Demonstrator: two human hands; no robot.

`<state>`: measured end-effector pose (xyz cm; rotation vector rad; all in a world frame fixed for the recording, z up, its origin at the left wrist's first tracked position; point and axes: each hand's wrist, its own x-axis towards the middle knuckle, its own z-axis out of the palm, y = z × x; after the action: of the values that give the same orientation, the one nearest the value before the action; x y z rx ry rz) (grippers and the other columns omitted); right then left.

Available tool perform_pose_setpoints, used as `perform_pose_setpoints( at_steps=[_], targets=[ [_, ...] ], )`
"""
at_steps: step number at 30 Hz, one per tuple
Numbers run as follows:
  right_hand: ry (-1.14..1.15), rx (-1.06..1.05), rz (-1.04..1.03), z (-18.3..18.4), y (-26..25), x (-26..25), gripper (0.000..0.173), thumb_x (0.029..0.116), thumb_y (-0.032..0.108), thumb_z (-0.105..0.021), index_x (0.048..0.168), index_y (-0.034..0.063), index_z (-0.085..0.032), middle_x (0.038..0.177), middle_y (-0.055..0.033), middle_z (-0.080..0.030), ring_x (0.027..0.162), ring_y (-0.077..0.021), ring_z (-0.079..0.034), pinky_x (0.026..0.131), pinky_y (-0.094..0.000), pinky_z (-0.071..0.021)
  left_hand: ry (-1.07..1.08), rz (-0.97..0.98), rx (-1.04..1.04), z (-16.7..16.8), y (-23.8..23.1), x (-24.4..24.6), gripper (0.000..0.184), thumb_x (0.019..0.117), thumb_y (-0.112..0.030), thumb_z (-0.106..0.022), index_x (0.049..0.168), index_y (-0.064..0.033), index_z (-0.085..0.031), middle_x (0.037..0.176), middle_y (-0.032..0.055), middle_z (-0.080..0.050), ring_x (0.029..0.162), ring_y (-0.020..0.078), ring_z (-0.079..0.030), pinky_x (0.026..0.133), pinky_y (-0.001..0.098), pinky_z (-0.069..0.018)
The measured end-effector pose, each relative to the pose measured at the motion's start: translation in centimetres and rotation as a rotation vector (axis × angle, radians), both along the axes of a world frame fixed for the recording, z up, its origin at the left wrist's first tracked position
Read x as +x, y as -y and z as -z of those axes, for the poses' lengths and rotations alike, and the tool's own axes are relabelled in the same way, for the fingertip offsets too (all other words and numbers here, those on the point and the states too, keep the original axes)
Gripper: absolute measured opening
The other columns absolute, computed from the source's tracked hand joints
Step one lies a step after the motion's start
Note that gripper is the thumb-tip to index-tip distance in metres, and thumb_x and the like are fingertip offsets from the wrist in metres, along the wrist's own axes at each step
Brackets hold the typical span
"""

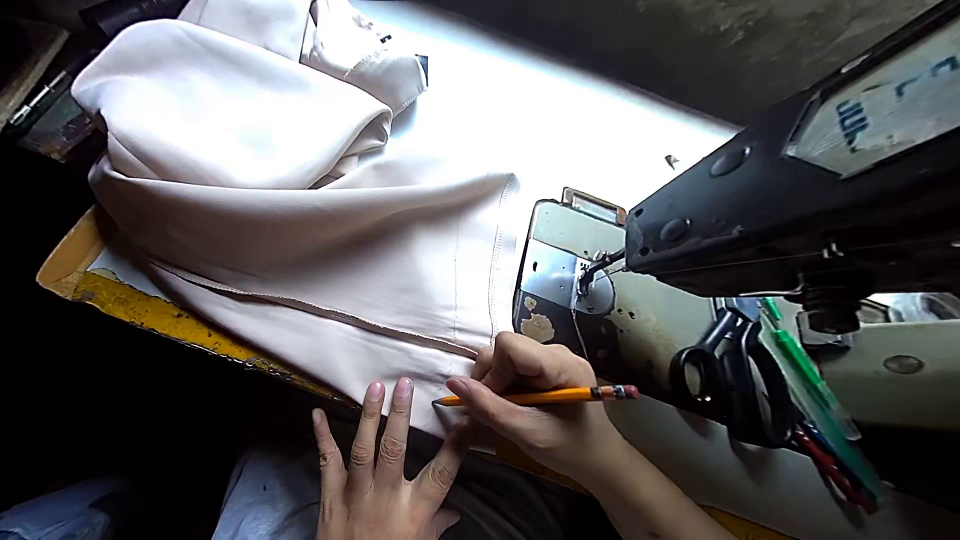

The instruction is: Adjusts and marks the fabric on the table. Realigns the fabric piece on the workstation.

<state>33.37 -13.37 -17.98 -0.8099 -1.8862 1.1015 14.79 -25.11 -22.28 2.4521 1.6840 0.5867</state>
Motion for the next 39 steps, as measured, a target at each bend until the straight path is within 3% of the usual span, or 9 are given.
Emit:
perform_pose_setpoints(
  at_steps=[17, 19, 22, 24, 26, 29, 32, 36, 39],
  targets=[
    [0.046, 0.069, 0.241, -0.5, -1.6, -0.4, 0.026, 0.0915, 0.002, -0.069, 0.074, 0.0088, -0.051, 0.06, 0.0019, -0.052, 0.048, -0.002, -0.048, 0.042, -0.0141, -0.0379, -0.057, 0.018, -0.038, -0.5, 0.2, -0.3, 0.072, 0.0941, -0.068, -0.053, 0.159, -0.0413, -0.037, 0.162, 0.03, -0.031, 0.148, 0.0576, -0.026, 0.102, 0.0894, -0.0119],
    [0.044, 0.061, 0.241, -0.5, -1.6, -0.5, 0.026, 0.0923, 0.003, -0.069, 0.074, 0.0088, -0.051, 0.06, 0.002, -0.051, 0.048, -0.0024, -0.047, 0.041, -0.0145, -0.0373, -0.012, 0.015, -0.021, -1.1, -0.1, -0.5, 0.068, 0.0942, -0.07, -0.051, 0.155, -0.04, -0.044, 0.159, 0.0282, -0.039, 0.147, 0.0557, -0.031, 0.104, 0.0879, -0.0122],
    [0.003, 0.014, 0.219, -0.7, -1.7, -0.3, 0.025, 0.0932, 0.003, -0.068, 0.075, 0.0086, -0.052, 0.061, 0.0012, -0.053, 0.048, -0.0034, -0.049, 0.042, -0.0151, -0.0402, 0.123, -0.006, 0.078, -2.3, -2.0, 0.1, 0.066, 0.0938, -0.073, -0.05, 0.143, -0.0293, -0.06, 0.149, 0.0212, -0.053, 0.143, 0.0458, -0.043, 0.112, 0.0808, -0.0124],
    [-0.086, -0.046, 0.204, -0.9, -1.7, -0.1, 0.024, 0.0945, 0.003, -0.068, 0.078, 0.0081, -0.051, 0.063, -0.001, -0.054, 0.049, -0.0066, -0.052, 0.043, -0.0175, -0.0449, 0.116, 0.001, 0.135, -2.3, -3.6, 1.0, 0.077, 0.0927, -0.079, -0.043, 0.147, -0.0257, -0.057, 0.154, 0.0195, -0.048, 0.147, 0.0442, -0.038, 0.114, 0.0802, -0.014],
    [-0.143, -0.059, 0.221, -1.0, -1.7, 0.2, 0.02, 0.0947, 0.004, -0.068, 0.083, 0.0088, -0.052, 0.065, -0.0018, -0.054, 0.05, -0.0081, -0.053, 0.044, -0.0186, -0.0469, 0.044, 0.014, 0.146, -1.2, -4.7, 1.7, 0.09, 0.087, -0.088, -0.035, 0.153, -0.0292, -0.051, 0.161, 0.0229, -0.038, 0.152, 0.0474, -0.029, 0.114, 0.082, -0.0141],
    [-0.125, -0.003, 0.193, -1.0, -1.2, 0.9, 0.02, 0.0911, 0.007, -0.074, 0.088, 0.0096, -0.054, 0.07, -0.0005, -0.059, 0.055, -0.0065, -0.056, 0.047, -0.0174, -0.0479, -0.02, 0.03, 0.139, 0.0, -5.1, 1.7, 0.098, 0.0779, -0.094, -0.038, 0.156, -0.0358, -0.046, 0.164, 0.0275, -0.03, 0.153, 0.0513, -0.022, 0.114, 0.0817, -0.0126],
    [-0.023, 0.038, 0.171, -0.7, -0.8, 0.7, 0.024, 0.0883, 0.008, -0.076, 0.078, 0.0103, -0.055, 0.065, 0.0028, -0.06, 0.052, -0.0024, -0.056, 0.045, -0.0152, -0.0465, -0.024, 0.047, 0.121, -0.2, -4.6, 1.2, 0.093, 0.0741, -0.094, -0.046, 0.145, -0.0359, -0.058, 0.164, 0.0274, -0.031, 0.153, 0.0507, -0.022, 0.114, 0.0812, -0.0118],
    [0.019, 0.017, 0.137, -0.6, -1.2, 0.1, 0.025, 0.0907, 0.007, -0.073, 0.075, 0.0095, -0.053, 0.061, 0.0025, -0.057, 0.048, -0.0022, -0.052, 0.042, -0.0147, -0.0432, -0.072, 0.048, 0.109, -0.4, -4.4, 1.0, 0.095, 0.074, -0.094, -0.045, 0.146, -0.0348, -0.058, 0.164, 0.0274, -0.029, 0.153, 0.0505, -0.021, 0.114, 0.082, -0.0097],
    [0.015, 0.02, 0.09, -0.4, -1.2, 0.2, 0.025, 0.091, 0.007, -0.072, 0.075, 0.0091, -0.053, 0.06, 0.0028, -0.056, 0.048, -0.0018, -0.053, 0.042, -0.0145, -0.043, -0.069, 0.047, 0.099, -0.5, -4.4, 1.1, 0.088, 0.0744, -0.091, -0.05, 0.138, -0.0333, -0.065, 0.163, 0.0284, -0.031, 0.153, 0.0511, -0.022, 0.114, 0.0827, -0.0089]
  ],
)
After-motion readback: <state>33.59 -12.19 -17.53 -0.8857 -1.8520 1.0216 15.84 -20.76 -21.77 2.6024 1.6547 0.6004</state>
